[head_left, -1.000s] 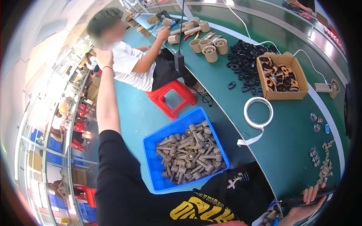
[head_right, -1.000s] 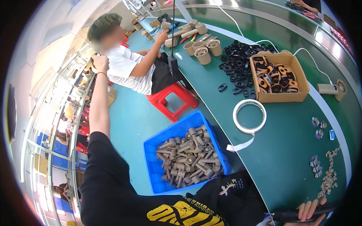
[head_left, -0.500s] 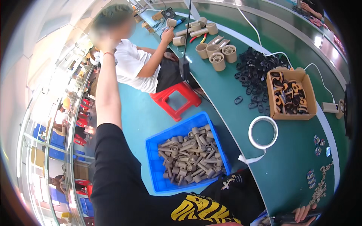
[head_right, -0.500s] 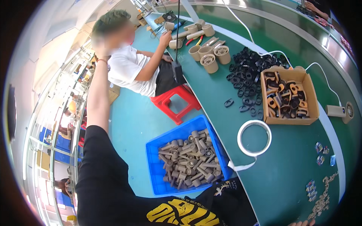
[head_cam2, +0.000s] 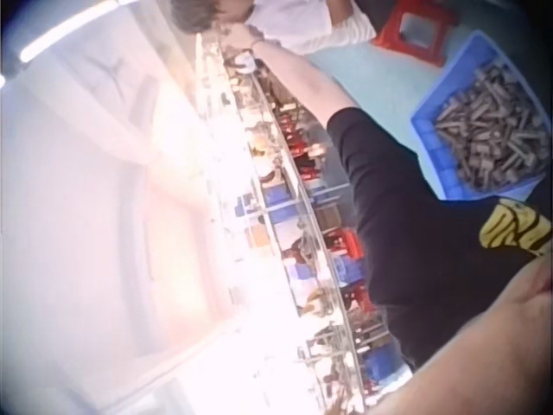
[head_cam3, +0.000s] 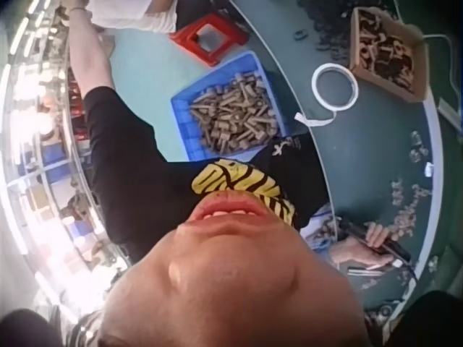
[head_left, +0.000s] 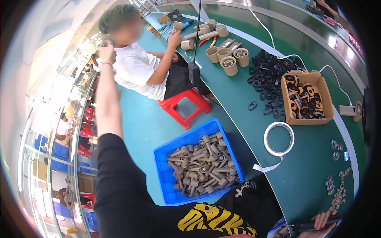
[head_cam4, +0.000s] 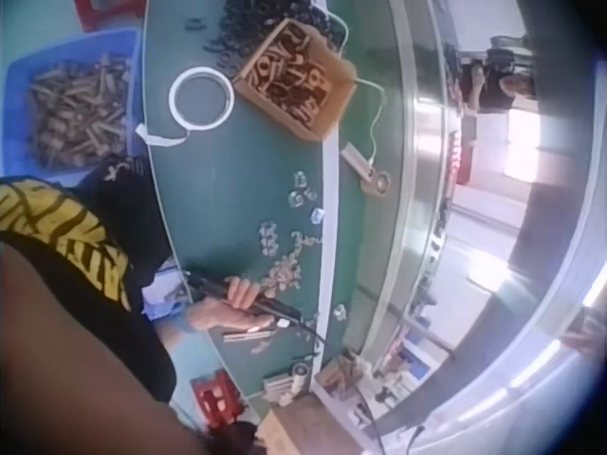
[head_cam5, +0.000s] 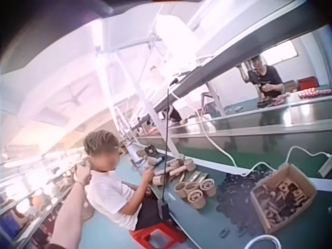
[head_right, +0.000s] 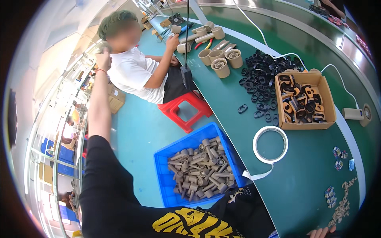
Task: Assembling and testing handheld fans at an electronics factory assembly line.
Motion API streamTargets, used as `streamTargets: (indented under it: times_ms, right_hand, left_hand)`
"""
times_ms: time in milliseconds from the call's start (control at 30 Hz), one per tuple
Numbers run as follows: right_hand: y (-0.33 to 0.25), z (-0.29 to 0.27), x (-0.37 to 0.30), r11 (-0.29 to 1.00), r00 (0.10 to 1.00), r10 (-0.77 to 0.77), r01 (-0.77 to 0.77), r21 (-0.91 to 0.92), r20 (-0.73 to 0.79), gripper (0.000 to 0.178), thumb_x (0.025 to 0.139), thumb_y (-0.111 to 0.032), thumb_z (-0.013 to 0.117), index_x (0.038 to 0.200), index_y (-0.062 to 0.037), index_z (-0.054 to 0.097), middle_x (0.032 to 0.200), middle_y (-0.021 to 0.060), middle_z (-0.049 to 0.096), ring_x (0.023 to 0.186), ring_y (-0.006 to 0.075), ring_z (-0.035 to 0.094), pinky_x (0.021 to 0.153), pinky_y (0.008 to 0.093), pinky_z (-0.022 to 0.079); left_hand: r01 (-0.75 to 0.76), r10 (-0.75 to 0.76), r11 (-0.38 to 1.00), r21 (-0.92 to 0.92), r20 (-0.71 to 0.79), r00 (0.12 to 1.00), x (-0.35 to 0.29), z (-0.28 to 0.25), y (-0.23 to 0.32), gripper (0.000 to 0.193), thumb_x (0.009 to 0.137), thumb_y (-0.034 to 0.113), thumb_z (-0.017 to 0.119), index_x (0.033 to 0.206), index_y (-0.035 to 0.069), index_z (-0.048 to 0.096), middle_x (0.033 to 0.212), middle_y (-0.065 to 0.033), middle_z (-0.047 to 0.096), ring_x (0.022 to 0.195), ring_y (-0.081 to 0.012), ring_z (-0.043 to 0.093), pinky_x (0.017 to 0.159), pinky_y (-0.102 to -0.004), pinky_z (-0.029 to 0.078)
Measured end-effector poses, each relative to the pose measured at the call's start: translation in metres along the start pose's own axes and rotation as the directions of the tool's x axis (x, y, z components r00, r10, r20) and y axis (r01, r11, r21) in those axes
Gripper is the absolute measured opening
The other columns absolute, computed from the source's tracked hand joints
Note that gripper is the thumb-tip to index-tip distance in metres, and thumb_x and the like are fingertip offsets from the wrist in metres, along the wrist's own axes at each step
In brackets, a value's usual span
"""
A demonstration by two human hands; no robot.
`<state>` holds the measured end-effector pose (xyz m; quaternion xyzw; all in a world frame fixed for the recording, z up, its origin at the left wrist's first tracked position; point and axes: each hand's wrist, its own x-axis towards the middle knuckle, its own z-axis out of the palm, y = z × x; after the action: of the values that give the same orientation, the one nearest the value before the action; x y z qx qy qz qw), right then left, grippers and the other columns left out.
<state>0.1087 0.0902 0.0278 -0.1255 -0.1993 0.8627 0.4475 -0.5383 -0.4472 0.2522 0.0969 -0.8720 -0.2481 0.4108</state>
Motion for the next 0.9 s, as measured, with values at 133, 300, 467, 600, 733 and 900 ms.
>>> streamTargets:
  times_ms: [133,300,467,600,733,900]
  right_hand:
    - [0.000,0.002,-0.001,0.999,1.000,0.010,-0.010,-0.034,0.009,0.043,0.085,-0.036,0.056,0.104,0.0017,0.051,0.059,0.0005,0.034,0.049,0.0116,0.034,0.048,0.0240,0.029]
    - [-0.010,-0.041,0.006,0.991,0.993,-0.115,0.113,-0.073,-0.024,0.031,0.097,-0.021,0.044,0.116,0.0037,0.043,0.065,-0.0003,0.029,0.050,0.0056,0.028,0.044,0.0177,0.028]
    - [-0.013,-0.042,0.001,0.986,0.992,-0.126,0.123,-0.110,-0.018,0.029,0.097,-0.022,0.043,0.113,0.0028,0.043,0.064,-0.0006,0.029,0.049,0.0053,0.027,0.043,0.0176,0.028]
    - [-0.015,-0.045,0.004,0.978,0.988,-0.157,0.155,-0.142,-0.001,0.029,0.098,-0.022,0.042,0.113,0.0031,0.043,0.064,-0.0004,0.029,0.049,0.0050,0.027,0.041,0.0172,0.027]
    - [-0.010,-0.036,0.001,0.971,0.981,-0.183,0.170,-0.171,-0.064,0.030,0.098,-0.022,0.042,0.114,0.0036,0.043,0.064,-0.0002,0.028,0.049,0.0051,0.027,0.042,0.0168,0.028]
    - [-0.007,-0.038,0.007,0.981,0.983,-0.170,0.162,-0.108,-0.068,0.031,0.097,-0.021,0.044,0.115,0.0035,0.043,0.065,-0.0002,0.028,0.050,0.0055,0.028,0.043,0.0175,0.028]
  left_hand:
    - [0.026,-0.005,0.998,0.064,-0.304,0.953,0.013,0.010,-0.024,0.054,0.083,0.034,0.059,0.115,-0.005,0.041,0.083,-0.0185,0.066,0.063,-0.0276,0.066,0.059,-0.0357,0.053]
    - [0.037,-0.026,0.999,0.013,-0.499,0.866,0.024,-0.016,-0.025,0.051,0.084,0.035,0.059,0.108,-0.008,0.045,0.077,-0.0214,0.064,0.058,-0.0256,0.065,0.056,-0.0345,0.053]
    - [0.036,-0.034,0.999,0.010,-0.171,0.985,-0.012,-0.016,0.020,0.050,0.085,0.033,0.058,0.106,-0.011,0.047,0.085,-0.0264,0.063,0.071,-0.0337,0.066,0.063,-0.0420,0.052]
    - [0.009,0.005,0.991,-0.134,0.104,0.995,-0.012,-0.019,0.022,0.045,0.085,0.033,0.058,0.095,-0.011,0.053,0.072,-0.0189,0.064,0.055,-0.0237,0.064,0.051,-0.0346,0.052]
    - [0.048,-0.041,0.999,0.023,-0.270,0.962,-0.005,-0.010,0.014,0.050,0.084,0.035,0.059,0.096,-0.013,0.052,0.068,-0.0159,0.063,0.052,-0.0212,0.063,0.049,-0.0336,0.051]
    - [0.017,0.009,0.995,0.097,-0.262,0.965,0.022,-0.016,-0.013,0.062,0.088,0.035,0.045,0.121,-0.015,0.028,0.089,-0.0291,0.063,0.078,-0.0371,0.066,0.072,-0.0410,0.053]
